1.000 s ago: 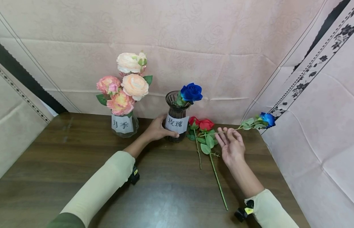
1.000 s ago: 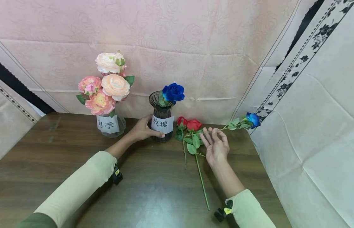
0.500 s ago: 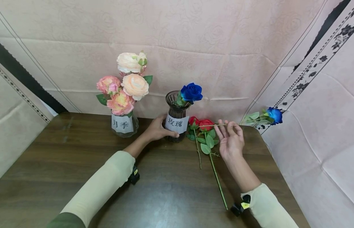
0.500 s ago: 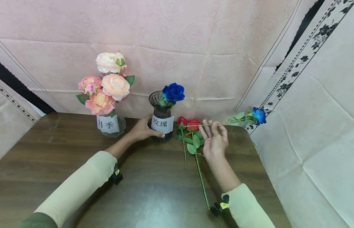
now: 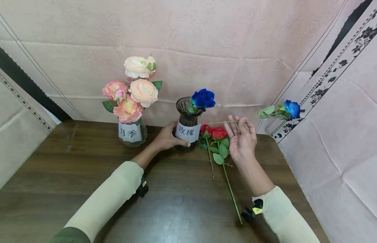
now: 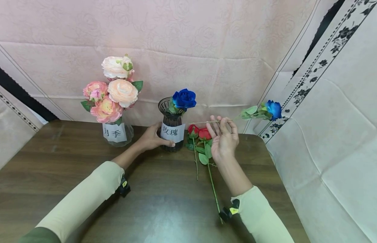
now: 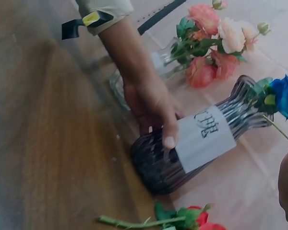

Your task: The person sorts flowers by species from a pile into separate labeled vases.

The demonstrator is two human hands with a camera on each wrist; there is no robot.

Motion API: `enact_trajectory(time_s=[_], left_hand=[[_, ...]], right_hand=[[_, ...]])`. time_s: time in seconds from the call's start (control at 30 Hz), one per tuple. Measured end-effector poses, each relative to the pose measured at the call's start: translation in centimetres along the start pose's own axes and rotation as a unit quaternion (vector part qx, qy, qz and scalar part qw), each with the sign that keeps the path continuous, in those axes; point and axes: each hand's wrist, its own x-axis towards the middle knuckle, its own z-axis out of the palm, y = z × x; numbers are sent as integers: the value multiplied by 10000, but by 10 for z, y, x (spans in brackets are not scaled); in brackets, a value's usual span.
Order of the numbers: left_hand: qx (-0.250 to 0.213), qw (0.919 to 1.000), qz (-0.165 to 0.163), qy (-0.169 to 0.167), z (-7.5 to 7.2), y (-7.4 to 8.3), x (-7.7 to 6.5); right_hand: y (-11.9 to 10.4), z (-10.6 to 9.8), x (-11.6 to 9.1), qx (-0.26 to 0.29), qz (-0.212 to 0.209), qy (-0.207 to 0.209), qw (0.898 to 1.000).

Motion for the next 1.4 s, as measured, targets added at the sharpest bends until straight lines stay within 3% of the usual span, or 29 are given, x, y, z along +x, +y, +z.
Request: enact_trajectory(time_s=[0.4, 0.77, 1.4], left_hand=[[-6, 10000, 75, 17, 0, 0, -1], [36, 10000, 69, 50, 1, 1, 0], [94, 9999, -63, 87, 0, -1, -1]], right_hand=[[6, 36, 1, 61, -193, -347, 9992], [13, 47, 4, -53, -271, -283, 9992], [37, 62, 5, -1333, -848, -554, 9859]])
